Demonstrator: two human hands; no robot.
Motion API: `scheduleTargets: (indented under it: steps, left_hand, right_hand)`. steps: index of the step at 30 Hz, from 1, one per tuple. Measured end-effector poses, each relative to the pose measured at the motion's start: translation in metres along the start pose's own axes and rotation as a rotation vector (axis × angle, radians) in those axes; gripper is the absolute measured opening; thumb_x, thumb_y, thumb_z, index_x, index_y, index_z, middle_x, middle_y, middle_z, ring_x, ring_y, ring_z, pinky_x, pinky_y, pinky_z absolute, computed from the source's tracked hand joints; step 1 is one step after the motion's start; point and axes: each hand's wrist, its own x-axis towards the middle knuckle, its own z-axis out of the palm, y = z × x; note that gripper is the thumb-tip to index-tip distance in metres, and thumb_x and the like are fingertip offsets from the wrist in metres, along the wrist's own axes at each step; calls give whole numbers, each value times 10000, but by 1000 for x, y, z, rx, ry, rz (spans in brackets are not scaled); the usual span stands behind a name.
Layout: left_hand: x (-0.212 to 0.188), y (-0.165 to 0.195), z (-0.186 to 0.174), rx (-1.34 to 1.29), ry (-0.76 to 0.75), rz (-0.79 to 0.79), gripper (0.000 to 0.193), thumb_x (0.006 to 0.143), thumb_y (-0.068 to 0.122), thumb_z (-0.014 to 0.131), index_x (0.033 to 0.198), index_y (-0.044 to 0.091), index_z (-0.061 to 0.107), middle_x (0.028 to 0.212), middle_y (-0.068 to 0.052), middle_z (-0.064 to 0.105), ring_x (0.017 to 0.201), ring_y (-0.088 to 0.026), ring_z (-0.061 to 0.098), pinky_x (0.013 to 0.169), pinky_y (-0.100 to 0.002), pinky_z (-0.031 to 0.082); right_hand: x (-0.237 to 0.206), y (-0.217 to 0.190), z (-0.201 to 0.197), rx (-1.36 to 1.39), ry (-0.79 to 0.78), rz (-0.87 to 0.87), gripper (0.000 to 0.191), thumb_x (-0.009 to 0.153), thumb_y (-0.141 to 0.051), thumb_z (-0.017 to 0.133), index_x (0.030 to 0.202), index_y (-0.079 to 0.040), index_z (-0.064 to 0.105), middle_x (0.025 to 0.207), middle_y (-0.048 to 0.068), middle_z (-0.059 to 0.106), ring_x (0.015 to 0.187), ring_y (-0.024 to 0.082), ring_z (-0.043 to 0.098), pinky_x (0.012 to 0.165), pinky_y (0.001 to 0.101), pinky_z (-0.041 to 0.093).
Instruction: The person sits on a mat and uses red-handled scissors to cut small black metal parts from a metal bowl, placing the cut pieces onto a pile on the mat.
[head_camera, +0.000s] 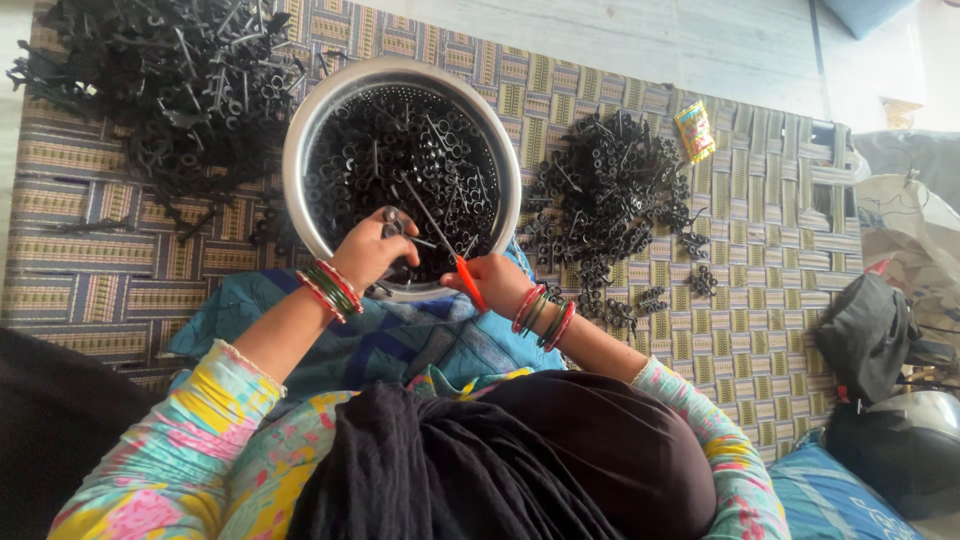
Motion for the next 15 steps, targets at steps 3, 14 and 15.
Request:
scheduleTargets:
  steps: [3,14,15]
  left_hand:
    - [2,5,-11,-340,-154,-39,198,883,80,636,1065,134,583,830,19,623,714,-58,587,652,-243,512]
    - [9,-1,-16,-185,4,184,128,887,18,752,958,84,668,909,-12,736,810,-84,690,679,-241,562]
    - [8,-2,-14,-185,-8,180,129,876,9,757,937,81,669,914,-21,750,818,-90,709,696,-244,586]
  right_hand:
    - [4,13,6,451,-156,6,622,1001,-612,521,741,-58,635,579,7,640,544,117,639,525,295,488]
    - [-7,-7,-6,81,-200,-211,597,937,-658,512,868,-77,626,654,41,667,597,144,659,572,329,525]
    - [-8,-10,-6,30,-187,-213,608,942,-660,517,858,-67,624,645,53,660,585,158,651,576,344,516]
